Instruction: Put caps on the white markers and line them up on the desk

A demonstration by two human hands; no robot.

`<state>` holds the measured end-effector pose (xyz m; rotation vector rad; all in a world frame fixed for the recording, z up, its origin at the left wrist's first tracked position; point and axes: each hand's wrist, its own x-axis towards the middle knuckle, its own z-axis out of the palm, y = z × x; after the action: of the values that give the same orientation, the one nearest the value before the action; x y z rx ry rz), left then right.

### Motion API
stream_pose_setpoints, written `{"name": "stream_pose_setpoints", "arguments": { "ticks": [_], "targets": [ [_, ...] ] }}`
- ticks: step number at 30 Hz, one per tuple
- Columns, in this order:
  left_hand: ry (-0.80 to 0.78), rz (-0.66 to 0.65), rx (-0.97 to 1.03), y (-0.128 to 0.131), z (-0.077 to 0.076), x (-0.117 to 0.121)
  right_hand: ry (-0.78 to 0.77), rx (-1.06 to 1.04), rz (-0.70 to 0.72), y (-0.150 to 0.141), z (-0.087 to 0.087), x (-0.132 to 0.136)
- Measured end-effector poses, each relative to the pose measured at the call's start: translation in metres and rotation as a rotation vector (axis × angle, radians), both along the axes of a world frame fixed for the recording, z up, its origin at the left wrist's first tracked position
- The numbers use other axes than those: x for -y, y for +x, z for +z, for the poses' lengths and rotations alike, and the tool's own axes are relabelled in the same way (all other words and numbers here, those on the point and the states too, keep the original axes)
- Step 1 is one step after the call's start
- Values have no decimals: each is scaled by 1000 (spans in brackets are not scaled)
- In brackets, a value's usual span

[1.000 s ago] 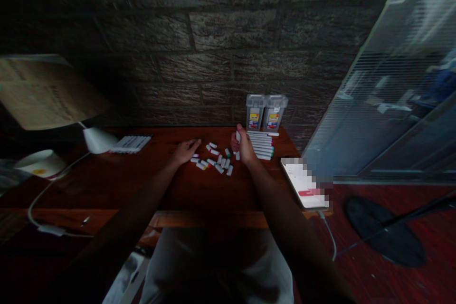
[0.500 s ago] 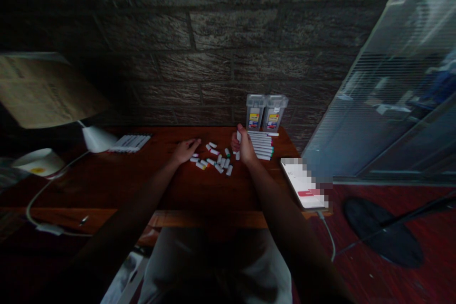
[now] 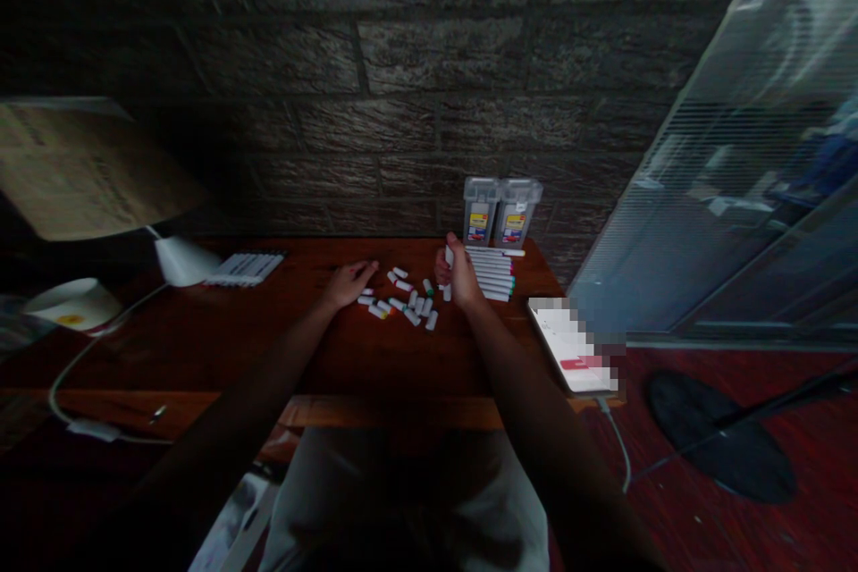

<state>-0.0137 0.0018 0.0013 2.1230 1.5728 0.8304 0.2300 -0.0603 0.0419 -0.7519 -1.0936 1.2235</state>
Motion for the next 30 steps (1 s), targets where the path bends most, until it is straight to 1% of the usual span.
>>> {"name": "stream_pose_setpoints", "arguments": {
  "ticks": [8, 13, 21, 30],
  "targets": [
    [-10, -13, 0, 2, 2, 1, 4, 16, 17, 0, -2, -2],
    [-14, 14, -25, 1, 2, 1, -10, 27, 0, -2, -2, 0],
    [11, -31, 5, 0, -1, -1, -33, -2, 12, 0, 2, 0],
    [-6, -2, -21, 1, 1, -1, -17, -5, 19, -1, -3, -2]
  ]
}}
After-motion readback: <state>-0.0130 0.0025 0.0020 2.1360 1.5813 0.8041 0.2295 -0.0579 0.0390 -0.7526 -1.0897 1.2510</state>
